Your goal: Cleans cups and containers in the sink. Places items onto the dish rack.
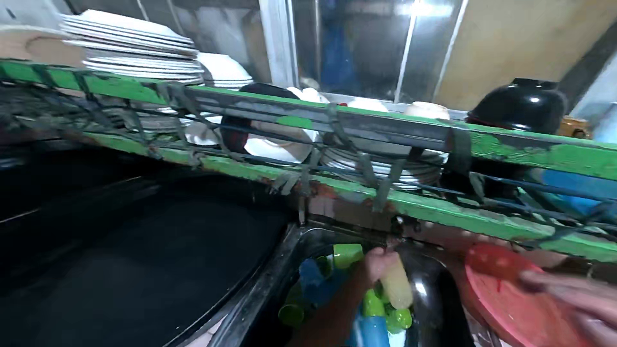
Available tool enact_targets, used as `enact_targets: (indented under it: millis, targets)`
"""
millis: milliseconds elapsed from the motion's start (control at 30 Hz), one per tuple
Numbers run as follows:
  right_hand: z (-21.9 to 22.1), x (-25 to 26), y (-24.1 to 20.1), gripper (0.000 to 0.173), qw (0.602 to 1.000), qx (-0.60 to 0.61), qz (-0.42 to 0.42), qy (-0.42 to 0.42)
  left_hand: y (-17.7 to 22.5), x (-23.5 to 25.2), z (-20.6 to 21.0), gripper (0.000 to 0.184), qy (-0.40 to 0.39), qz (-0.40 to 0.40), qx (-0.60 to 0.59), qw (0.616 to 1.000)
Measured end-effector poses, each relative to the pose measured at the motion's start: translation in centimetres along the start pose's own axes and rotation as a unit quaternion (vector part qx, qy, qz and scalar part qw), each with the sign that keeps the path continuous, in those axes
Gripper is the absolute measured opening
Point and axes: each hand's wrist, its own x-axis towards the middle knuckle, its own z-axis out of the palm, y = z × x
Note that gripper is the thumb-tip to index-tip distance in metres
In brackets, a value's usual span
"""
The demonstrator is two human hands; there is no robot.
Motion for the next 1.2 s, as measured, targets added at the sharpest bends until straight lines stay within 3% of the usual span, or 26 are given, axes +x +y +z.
enact_targets:
  millis: [100,167,267,300,400,467,533,633,667,733,767,800,867,933,967,1033,1133,1200]
  targets:
    - [4.6,-1.3,3.8,0.030,0.980,0.010,0.172,-0.102,2.9,0.3,0.0,0.044,-0.016,0.051,0.301,0.952]
    - [6.4,-1.7,6.3,0.032,0.956,-0.028,0.240,-0.168,3.3,0.5,-1.0,0.046,0.016,0.076,0.388,0.918]
    - [9.3,-1.8,8.8,0.044,0.909,-0.025,0.350,-0.224,2.3,-0.3,-2.2,0.036,0.038,0.148,0.263,0.953]
    - [10.7,-1.7,9.3,0.053,0.892,0.007,0.394,-0.222,2.5,-1.0,-2.2,0.036,0.029,0.131,0.215,0.967]
    - [16.0,-1.1,9.4,0.093,0.858,0.172,0.464,-0.136,3.5,-3.2,-1.8,0.043,0.019,0.047,0.141,0.989]
    - [19.5,-0.4,9.4,0.102,0.841,0.253,0.473,-0.066,2.1,-4.0,-1.5,0.043,0.062,0.080,0.077,0.992]
    - [21.5,0.4,9.8,0.094,0.811,0.289,0.508,-0.014,0.6,-4.1,-2.2,0.041,0.115,0.141,0.074,0.981]
    - [22.4,2.1,10.1,0.071,0.719,0.370,0.585,0.057,-0.3,-4.8,-4.5,0.042,0.160,0.180,0.173,0.955]
    - [22.5,2.9,10.1,0.059,0.689,0.402,0.597,0.082,0.1,-5.8,-5.2,0.048,0.150,0.162,0.203,0.954]
    - [22.7,4.4,10.2,0.050,0.652,0.433,0.616,0.093,1.1,-8.9,-6.2,0.052,0.093,0.135,0.292,0.942]
    - [22.7,4.8,10.1,0.049,0.668,0.415,0.614,0.070,0.8,-9.9,-6.7,0.050,0.068,0.152,0.336,0.927]
    - [22.6,4.9,9.7,0.049,0.713,0.365,0.598,0.027,0.3,-10.9,-7.2,0.046,0.046,0.178,0.374,0.909]
    - [21.6,4.4,8.2,0.056,0.821,0.154,0.536,-0.122,0.7,-12.7,-7.8,0.041,0.006,0.188,0.454,0.871]
    - [19.1,3.1,4.8,0.062,0.853,-0.062,0.444,-0.268,2.8,-14.1,-7.6,0.044,-0.029,0.149,0.546,0.824]
    - [17.7,2.0,3.2,0.062,0.859,-0.122,0.409,-0.283,4.6,-14.9,-7.2,0.047,-0.046,0.135,0.571,0.808]
    - [14.5,-0.7,0.7,0.064,0.877,-0.146,0.383,-0.249,9.6,-17.2,-5.6,0.048,-0.069,0.137,0.576,0.803]
    - [9.1,-5.5,-1.9,0.060,0.920,-0.085,0.366,-0.115,18.1,-21.7,-0.8,0.042,-0.078,0.248,0.542,0.799]
    - [5.6,-9.2,-3.1,0.052,0.938,-0.058,0.340,-0.036,23.5,-24.0,3.1,0.039,-0.074,0.349,0.532,0.768]
